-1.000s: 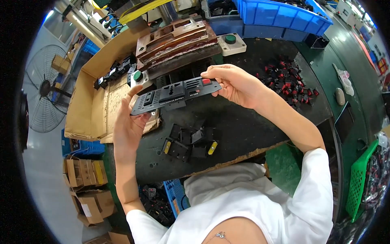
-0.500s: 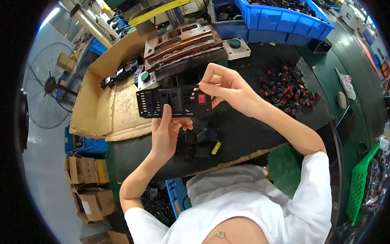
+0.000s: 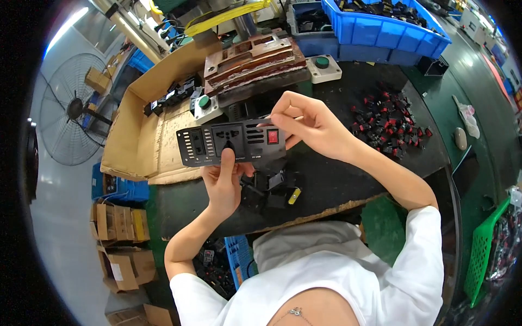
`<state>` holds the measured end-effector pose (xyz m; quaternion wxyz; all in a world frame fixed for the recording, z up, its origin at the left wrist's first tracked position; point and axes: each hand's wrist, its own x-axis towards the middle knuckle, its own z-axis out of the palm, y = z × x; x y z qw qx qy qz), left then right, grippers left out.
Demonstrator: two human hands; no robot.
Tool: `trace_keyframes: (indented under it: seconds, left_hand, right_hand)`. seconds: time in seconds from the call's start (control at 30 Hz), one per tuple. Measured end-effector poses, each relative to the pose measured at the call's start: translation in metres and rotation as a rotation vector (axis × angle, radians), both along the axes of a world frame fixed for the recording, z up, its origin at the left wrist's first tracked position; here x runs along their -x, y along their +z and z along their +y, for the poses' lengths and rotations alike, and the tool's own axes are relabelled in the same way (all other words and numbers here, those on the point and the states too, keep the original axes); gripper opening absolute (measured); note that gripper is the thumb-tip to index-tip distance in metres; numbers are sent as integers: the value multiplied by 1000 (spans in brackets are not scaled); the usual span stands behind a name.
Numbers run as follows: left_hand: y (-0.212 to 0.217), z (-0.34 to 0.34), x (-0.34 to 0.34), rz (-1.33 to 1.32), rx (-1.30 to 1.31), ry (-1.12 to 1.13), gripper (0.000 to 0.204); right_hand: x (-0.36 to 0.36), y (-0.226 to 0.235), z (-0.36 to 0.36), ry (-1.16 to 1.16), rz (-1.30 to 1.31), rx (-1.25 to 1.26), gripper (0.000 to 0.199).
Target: Assembling electrical power socket components using a manual press machine on a production line.
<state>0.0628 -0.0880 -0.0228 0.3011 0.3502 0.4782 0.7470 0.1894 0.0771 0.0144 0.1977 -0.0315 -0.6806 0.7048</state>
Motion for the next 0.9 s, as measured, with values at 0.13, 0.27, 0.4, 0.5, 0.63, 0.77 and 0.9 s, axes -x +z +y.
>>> trace_keyframes:
  seconds: [0.13,0.27,0.4,0.5,0.63,0.77,0.9]
  left_hand:
    - [3,-4,-2,19,-79,69,17]
    - [5,-16,-8,85,-135,94,16]
    - [7,-39,-10,116,-167,194,18]
    - [5,-56,-11,204,-248,328,21]
    - [25,-80,-20,-20,-595,596,31]
    - [9,-147,17,2,-965,790,42]
    - [10,-156,22,-133,-894,1216,36]
  right_hand:
    - [2,-2,1,-40,-31,32,20]
    - [7,-11,7,-291,-73,-867,17]
    - [12,-16,3,-333,-104,-1016,23]
    - [18,-17,2,-415,-6,-1197,21]
    - [21,-13,0,-414,-19,-1249,24]
    - [18,-9,5,-409,-110,-1168,29]
    - [22,-8,13,-354,-72,-1301,27]
